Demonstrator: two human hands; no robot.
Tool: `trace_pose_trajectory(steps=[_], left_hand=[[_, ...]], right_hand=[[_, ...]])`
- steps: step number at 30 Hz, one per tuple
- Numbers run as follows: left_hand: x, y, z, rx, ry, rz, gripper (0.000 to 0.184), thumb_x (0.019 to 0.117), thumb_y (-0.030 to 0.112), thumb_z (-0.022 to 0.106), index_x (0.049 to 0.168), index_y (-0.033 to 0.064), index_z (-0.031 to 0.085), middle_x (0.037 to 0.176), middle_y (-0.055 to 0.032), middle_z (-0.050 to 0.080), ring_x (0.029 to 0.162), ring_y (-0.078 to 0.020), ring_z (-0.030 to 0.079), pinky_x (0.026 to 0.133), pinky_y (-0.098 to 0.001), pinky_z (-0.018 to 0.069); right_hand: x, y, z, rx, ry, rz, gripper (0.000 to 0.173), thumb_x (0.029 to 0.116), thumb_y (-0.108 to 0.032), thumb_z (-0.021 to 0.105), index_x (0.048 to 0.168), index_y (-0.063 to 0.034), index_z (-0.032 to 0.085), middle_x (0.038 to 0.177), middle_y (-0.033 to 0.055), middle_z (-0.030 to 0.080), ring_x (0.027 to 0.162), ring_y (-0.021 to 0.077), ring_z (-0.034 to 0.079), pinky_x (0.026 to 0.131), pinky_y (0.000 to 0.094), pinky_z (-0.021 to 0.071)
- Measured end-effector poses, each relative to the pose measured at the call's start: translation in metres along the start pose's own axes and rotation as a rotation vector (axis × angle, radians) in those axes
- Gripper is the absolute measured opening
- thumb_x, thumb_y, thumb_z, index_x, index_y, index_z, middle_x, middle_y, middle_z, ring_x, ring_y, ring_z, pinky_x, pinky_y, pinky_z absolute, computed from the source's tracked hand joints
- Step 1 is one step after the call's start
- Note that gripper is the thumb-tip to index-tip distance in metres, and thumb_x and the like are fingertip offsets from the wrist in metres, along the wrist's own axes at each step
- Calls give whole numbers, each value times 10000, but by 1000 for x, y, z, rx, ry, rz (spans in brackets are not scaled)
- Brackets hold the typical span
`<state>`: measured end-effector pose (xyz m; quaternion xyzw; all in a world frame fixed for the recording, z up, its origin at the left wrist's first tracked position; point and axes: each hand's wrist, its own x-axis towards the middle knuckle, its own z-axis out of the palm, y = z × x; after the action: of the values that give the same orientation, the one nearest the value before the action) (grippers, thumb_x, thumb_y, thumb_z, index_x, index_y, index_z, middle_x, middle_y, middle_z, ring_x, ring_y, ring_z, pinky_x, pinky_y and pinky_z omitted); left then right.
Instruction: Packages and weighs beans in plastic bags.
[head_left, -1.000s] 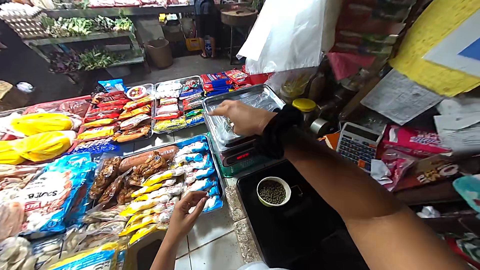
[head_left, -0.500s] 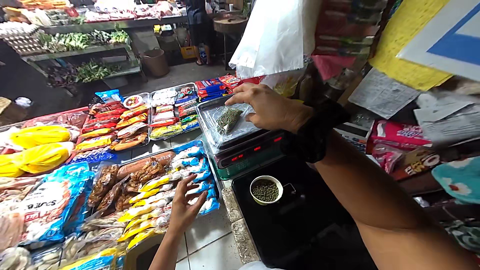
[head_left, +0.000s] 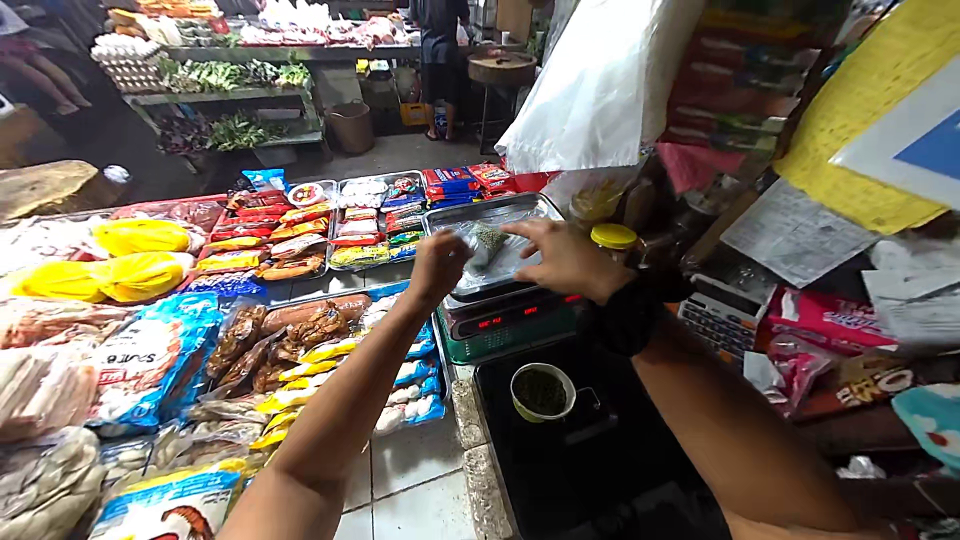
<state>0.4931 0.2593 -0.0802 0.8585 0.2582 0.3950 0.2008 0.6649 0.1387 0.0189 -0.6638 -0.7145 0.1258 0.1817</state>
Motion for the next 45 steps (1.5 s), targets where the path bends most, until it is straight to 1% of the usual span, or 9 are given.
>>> trace_pose_trajectory(steps=[3, 6, 8, 10, 13, 16, 22, 29, 45], left_hand=[[58, 58, -24, -52, 12, 127, 77, 894, 6, 695, 865, -47, 744, 879, -175, 735, 868, -292, 719, 866, -492, 550], [67, 80, -50, -193, 67, 161, 177, 920, 110, 717, 1039, -21, 734, 1048, -143, 724, 953, -188, 713, 862, -366, 595], [48, 70, -62, -288, 9, 128, 652, 818, 259, 844, 1352, -12, 587, 1310, -154, 643, 1159, -200, 658, 947, -377, 577], [8, 55, -49, -453, -170, 49, 906, 631, 241, 958, 1406, 51, 529, 1290, -57, 658, 1162, -120, 642, 975, -350, 557], [-51, 39, -6, -984, -511, 26, 741, 708, 221, 929, 1336, 21, 590, 1231, -57, 710, 1130, -159, 683, 996, -368, 573], [-83, 46, 1, -1221, -598, 58, 449, 812, 173, 854, 1201, 53, 663, 1156, -94, 742, 1079, -222, 715, 982, -420, 580], [-88, 63, -30, -969, -589, 56, 283, 864, 57, 760, 1134, 10, 691, 1057, -24, 750, 996, -89, 708, 929, -311, 592], [-89, 62, -25, -651, -684, -51, 218, 861, 191, 797, 1012, 57, 713, 923, 69, 729, 873, 51, 669, 833, -190, 572], [-91, 60, -12, -828, -1001, -311, 177, 1044, 228, 562, 987, 104, 675, 785, 59, 733, 717, -57, 717, 722, -264, 623]], right_hand=[[22, -1, 10, 117, 171, 15, 748, 815, -90, 852, 1460, 46, 497, 1312, 293, 601, 1072, 389, 672, 924, 504, 557], [35, -5, -11, 313, 428, 37, 158, 958, -95, 670, 1017, 48, 702, 889, 147, 726, 782, 204, 723, 790, 413, 598], [31, -13, -26, 410, 429, -33, 135, 962, -94, 670, 973, 22, 737, 847, 88, 738, 742, 120, 712, 761, 340, 601], [18, -30, -27, 559, 399, -124, 101, 968, -53, 671, 989, 30, 724, 862, 71, 743, 729, 87, 734, 731, 280, 648], [-13, -59, -24, 709, 367, -219, 74, 964, 12, 651, 998, 40, 710, 895, 66, 749, 757, 82, 747, 736, 262, 662], [-51, -73, -25, 731, 331, -305, 81, 973, 37, 612, 1001, 47, 687, 877, 61, 741, 727, 68, 731, 692, 221, 637], [-93, -59, -22, 768, 341, -377, 86, 978, 20, 624, 1013, 13, 702, 874, 60, 742, 721, 107, 743, 651, 246, 647], [-109, -31, -8, 662, 348, -235, 70, 940, -7, 694, 999, 12, 725, 881, 35, 769, 742, 86, 750, 694, 234, 652], [-138, 22, 42, 798, 321, 40, 46, 940, 5, 695, 977, 16, 721, 889, 78, 768, 780, 154, 765, 763, 308, 669]])
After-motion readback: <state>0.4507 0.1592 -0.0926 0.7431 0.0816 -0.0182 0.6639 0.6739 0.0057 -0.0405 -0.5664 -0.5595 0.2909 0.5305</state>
